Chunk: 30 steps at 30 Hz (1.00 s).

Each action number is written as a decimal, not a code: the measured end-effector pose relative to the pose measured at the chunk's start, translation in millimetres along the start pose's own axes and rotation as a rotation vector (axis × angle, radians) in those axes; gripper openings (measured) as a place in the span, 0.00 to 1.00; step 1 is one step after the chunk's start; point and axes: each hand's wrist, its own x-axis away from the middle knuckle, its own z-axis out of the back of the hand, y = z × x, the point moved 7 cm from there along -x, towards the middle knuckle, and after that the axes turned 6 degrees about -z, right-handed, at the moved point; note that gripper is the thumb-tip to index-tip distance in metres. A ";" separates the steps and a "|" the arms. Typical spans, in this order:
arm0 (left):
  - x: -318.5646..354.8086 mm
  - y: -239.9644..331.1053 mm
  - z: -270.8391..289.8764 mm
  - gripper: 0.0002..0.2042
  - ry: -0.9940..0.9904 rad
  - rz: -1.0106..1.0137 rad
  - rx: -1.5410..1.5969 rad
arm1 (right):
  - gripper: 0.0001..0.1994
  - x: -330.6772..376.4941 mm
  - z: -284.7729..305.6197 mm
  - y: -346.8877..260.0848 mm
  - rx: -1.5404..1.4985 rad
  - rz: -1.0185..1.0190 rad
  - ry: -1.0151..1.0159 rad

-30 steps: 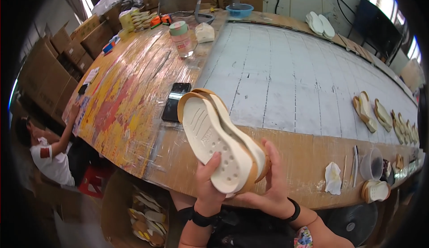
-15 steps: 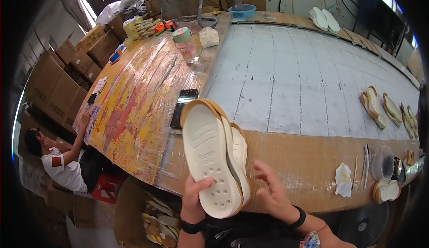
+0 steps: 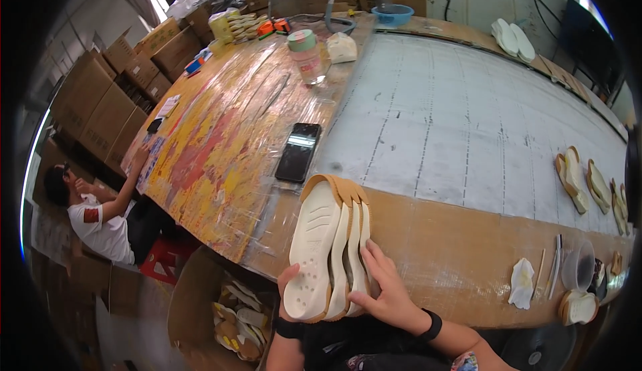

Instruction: The recorder is shown assembling and checking shoe components, specifically attaching and aligning outsoles and insoles on a production line.

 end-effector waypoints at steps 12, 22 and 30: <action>45.4 0.8 64.0 0.35 0.057 -0.325 0.253 | 0.34 7.9 -27.6 -76.3 0.110 0.325 -0.340; 137.7 71.6 162.6 0.34 0.667 -0.966 -0.223 | 0.20 -0.7 -44.8 -52.3 -0.276 -0.066 -0.318; 290.5 152.1 243.9 0.33 1.093 -1.132 -0.690 | 0.19 -15.7 -46.6 -13.0 -0.342 -0.313 -0.259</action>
